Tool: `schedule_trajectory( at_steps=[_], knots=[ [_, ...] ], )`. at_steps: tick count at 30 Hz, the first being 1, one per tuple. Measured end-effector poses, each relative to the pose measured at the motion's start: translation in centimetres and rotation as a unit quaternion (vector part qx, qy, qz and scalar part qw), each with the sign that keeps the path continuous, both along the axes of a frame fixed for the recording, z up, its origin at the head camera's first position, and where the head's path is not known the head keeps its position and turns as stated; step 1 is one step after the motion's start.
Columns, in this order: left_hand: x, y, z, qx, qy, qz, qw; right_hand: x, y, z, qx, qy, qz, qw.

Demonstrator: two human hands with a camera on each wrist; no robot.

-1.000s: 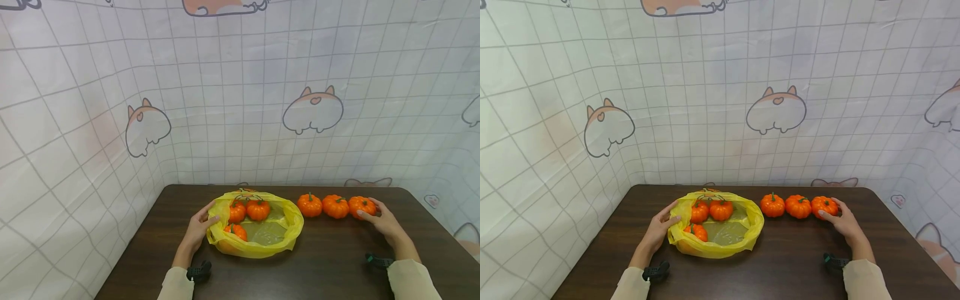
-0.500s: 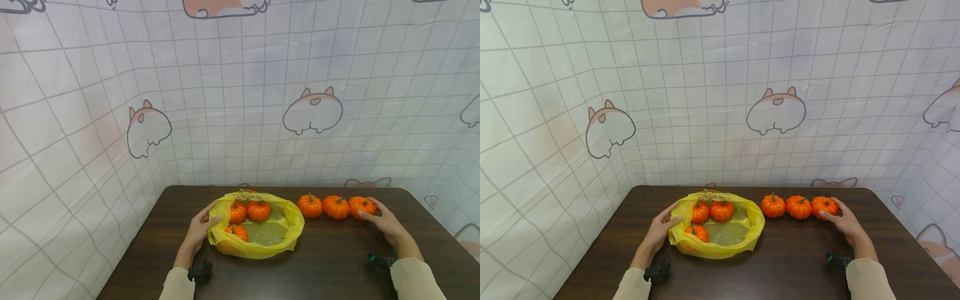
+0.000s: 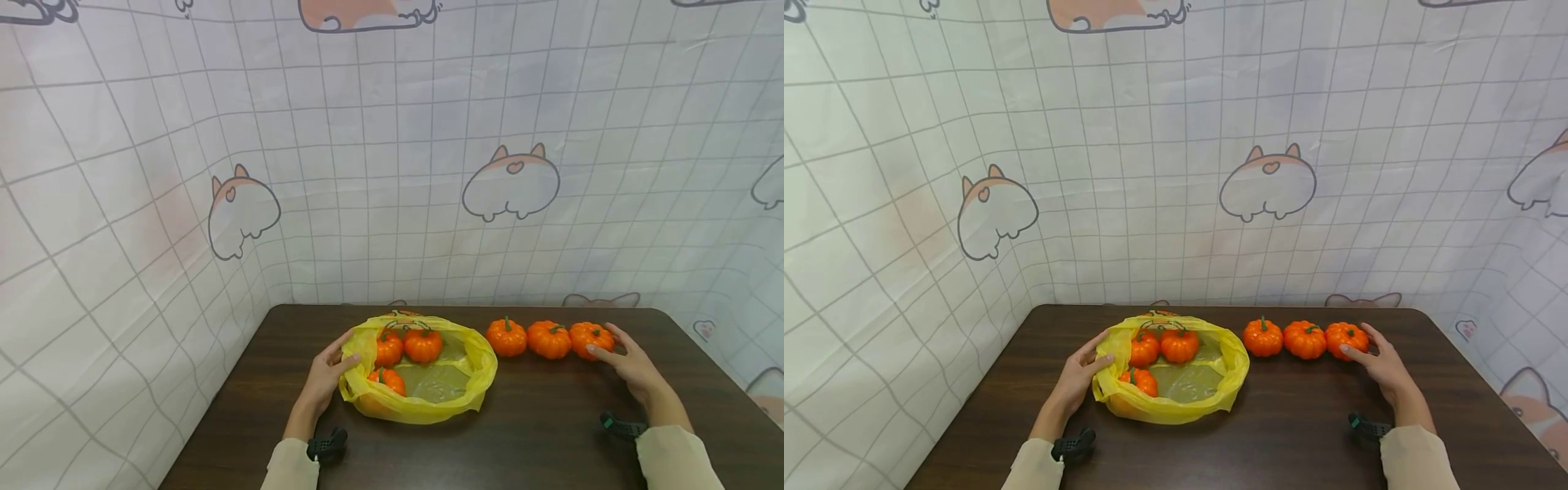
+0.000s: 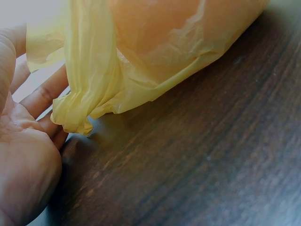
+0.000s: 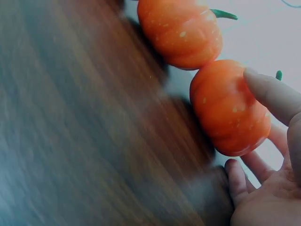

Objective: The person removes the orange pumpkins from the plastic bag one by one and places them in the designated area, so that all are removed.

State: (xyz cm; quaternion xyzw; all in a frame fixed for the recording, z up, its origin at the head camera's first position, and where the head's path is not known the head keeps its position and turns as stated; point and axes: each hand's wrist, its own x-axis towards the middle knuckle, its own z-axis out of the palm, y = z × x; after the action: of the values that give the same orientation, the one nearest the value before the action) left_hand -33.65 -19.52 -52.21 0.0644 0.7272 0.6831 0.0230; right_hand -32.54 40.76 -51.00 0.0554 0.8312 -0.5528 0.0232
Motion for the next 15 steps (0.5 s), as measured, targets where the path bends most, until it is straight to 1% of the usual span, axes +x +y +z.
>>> schedule_trajectory(
  at_steps=[2,4,11,15],
  knots=[
    [0.0,0.0,0.0,0.002,0.001,-0.002,1.0000,0.2,0.0,0.0,-0.011,0.002,-0.008,0.9999],
    [0.1,0.0,0.0,0.006,0.001,-0.003,1.0000,0.3,-0.2,0.0,-0.022,0.005,-0.025,0.9994],
    [0.1,-0.1,0.0,0.024,-0.006,-0.001,0.9997,0.7,-1.0,-0.2,-0.039,0.019,-0.102,0.9938],
    [0.1,0.0,0.0,0.022,-0.006,-0.002,0.9997,1.1,-1.1,-0.5,-0.050,0.036,-0.120,0.9908]
  ],
)
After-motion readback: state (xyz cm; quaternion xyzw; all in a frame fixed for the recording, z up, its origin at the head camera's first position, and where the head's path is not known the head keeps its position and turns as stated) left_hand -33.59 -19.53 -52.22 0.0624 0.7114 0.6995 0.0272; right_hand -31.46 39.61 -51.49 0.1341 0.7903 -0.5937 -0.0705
